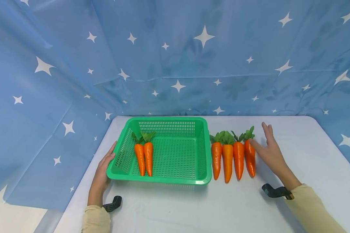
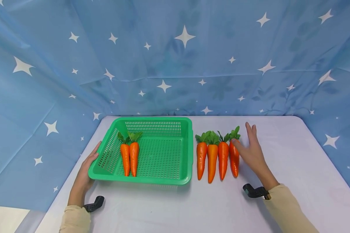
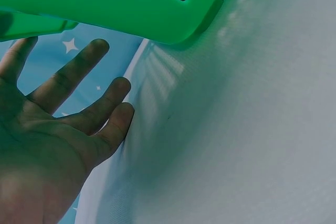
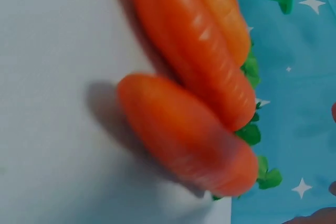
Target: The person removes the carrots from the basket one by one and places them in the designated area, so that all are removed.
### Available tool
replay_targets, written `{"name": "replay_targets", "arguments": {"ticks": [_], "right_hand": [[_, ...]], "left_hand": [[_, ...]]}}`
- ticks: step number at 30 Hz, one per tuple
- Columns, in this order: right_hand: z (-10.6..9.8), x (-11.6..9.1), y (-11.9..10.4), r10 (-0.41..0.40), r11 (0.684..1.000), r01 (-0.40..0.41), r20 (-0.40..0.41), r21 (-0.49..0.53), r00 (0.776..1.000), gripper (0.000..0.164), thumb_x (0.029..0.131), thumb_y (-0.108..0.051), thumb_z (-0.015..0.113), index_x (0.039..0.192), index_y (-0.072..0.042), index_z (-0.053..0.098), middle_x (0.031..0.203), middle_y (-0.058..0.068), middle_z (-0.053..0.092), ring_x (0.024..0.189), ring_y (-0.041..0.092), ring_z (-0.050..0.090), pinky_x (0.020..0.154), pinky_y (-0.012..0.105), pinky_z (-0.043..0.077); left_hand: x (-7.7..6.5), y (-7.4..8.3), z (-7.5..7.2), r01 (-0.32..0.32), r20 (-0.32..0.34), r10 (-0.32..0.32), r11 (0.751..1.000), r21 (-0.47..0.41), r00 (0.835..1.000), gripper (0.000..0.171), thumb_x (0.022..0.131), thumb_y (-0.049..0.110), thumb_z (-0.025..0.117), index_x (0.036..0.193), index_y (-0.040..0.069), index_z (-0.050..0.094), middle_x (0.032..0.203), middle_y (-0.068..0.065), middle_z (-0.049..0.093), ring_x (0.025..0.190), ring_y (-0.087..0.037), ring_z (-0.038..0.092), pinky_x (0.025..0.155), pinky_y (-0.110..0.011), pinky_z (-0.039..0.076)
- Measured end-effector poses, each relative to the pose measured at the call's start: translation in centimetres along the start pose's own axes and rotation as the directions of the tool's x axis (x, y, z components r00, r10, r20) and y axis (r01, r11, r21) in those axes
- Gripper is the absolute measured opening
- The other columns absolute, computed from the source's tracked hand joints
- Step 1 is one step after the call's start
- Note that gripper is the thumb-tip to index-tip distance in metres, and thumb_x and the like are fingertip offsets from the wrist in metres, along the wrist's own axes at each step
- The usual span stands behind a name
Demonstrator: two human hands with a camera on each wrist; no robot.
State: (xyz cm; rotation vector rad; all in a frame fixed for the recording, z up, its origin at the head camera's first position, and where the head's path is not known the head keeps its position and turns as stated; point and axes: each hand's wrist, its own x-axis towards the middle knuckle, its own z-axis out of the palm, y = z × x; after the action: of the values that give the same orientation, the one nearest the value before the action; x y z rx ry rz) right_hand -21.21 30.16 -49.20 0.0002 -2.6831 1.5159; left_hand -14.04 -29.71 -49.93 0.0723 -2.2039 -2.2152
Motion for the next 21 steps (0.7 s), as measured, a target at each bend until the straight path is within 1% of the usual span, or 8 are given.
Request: {"name": "replay_targets", "arguments": {"ticks": [2,5,10,12,15,18,21], "right_hand": [[0.1,0.1,-0.4,-0.012,0.999,0.013,-0.026,0.041,1.0,0.086,0.11,-0.039,0.054,0.174,-0.02,0.001,0.176,0.015,-0.017,0.158,0.054,-0.002,0.112,0.079,0.017],[0.2,0.2,-1.1,-0.025,0.994,0.031,-0.057,0.102,0.998,0.083,0.11,-0.036,0.055,0.175,-0.021,0.005,0.178,0.011,-0.011,0.159,0.051,0.004,0.116,0.072,0.019],[0.4,0.4,-2.0,-0.031,0.98,0.045,-0.079,0.192,0.996,0.081,0.11,-0.034,0.055,0.175,-0.022,0.008,0.179,0.008,-0.003,0.16,0.048,0.008,0.117,0.069,0.021],[0.6,0.6,-2.4,-0.034,0.969,0.051,-0.074,0.243,0.997,0.081,0.111,-0.032,0.055,0.175,-0.022,0.006,0.179,0.008,-0.002,0.161,0.045,0.005,0.12,0.067,0.019],[0.8,0.8,-3.0,-0.04,0.951,0.055,-0.054,0.305,0.998,0.082,0.112,-0.031,0.055,0.174,-0.021,0.002,0.179,0.007,-0.002,0.162,0.038,0.001,0.123,0.061,0.016],[1.1,1.0,-3.7,-0.05,0.939,0.058,-0.032,0.339,0.998,0.084,0.112,-0.032,0.055,0.174,-0.022,-0.001,0.179,0.006,-0.003,0.163,0.033,-0.001,0.125,0.056,0.015],[1.4,1.2,-4.4,-0.067,0.929,0.068,-0.015,0.363,0.998,0.085,0.112,-0.032,0.056,0.174,-0.024,-0.002,0.18,0.004,-0.003,0.163,0.031,0.0,0.125,0.055,0.015]], "left_hand": [[0.0,0.1,0.0,-0.004,0.001,0.004,1.0,0.002,1.0,0.057,0.117,0.04,0.042,0.172,0.029,0.029,0.175,0.0,0.026,0.101,-0.005,0.064,0.083,-0.022,0.056],[0.0,0.1,0.0,-0.01,0.009,0.01,1.0,0.008,1.0,0.057,0.118,0.04,0.041,0.172,0.028,0.028,0.176,-0.001,0.023,0.108,-0.006,0.061,0.086,-0.022,0.054],[0.0,0.2,-0.1,-0.001,0.015,0.001,1.0,0.017,1.0,0.058,0.118,0.04,0.041,0.172,0.028,0.026,0.178,-0.001,0.016,0.124,-0.007,0.053,0.092,-0.02,0.051],[0.0,0.2,0.0,0.002,0.015,-0.002,1.0,0.019,1.0,0.058,0.118,0.04,0.041,0.172,0.028,0.026,0.179,0.0,0.014,0.128,-0.007,0.049,0.094,-0.019,0.05],[0.0,0.2,0.0,0.001,0.016,-0.001,1.0,0.02,1.0,0.058,0.117,0.041,0.041,0.172,0.028,0.026,0.179,0.0,0.015,0.128,-0.008,0.049,0.094,-0.02,0.049],[-0.1,0.1,0.0,0.003,0.012,-0.004,1.0,0.021,1.0,0.058,0.117,0.041,0.041,0.172,0.029,0.027,0.178,0.0,0.016,0.125,-0.008,0.052,0.093,-0.02,0.05],[-0.1,0.1,0.0,0.006,0.011,-0.007,1.0,0.025,1.0,0.058,0.117,0.041,0.041,0.172,0.03,0.027,0.178,0.002,0.016,0.128,-0.006,0.05,0.094,-0.019,0.05]]}}
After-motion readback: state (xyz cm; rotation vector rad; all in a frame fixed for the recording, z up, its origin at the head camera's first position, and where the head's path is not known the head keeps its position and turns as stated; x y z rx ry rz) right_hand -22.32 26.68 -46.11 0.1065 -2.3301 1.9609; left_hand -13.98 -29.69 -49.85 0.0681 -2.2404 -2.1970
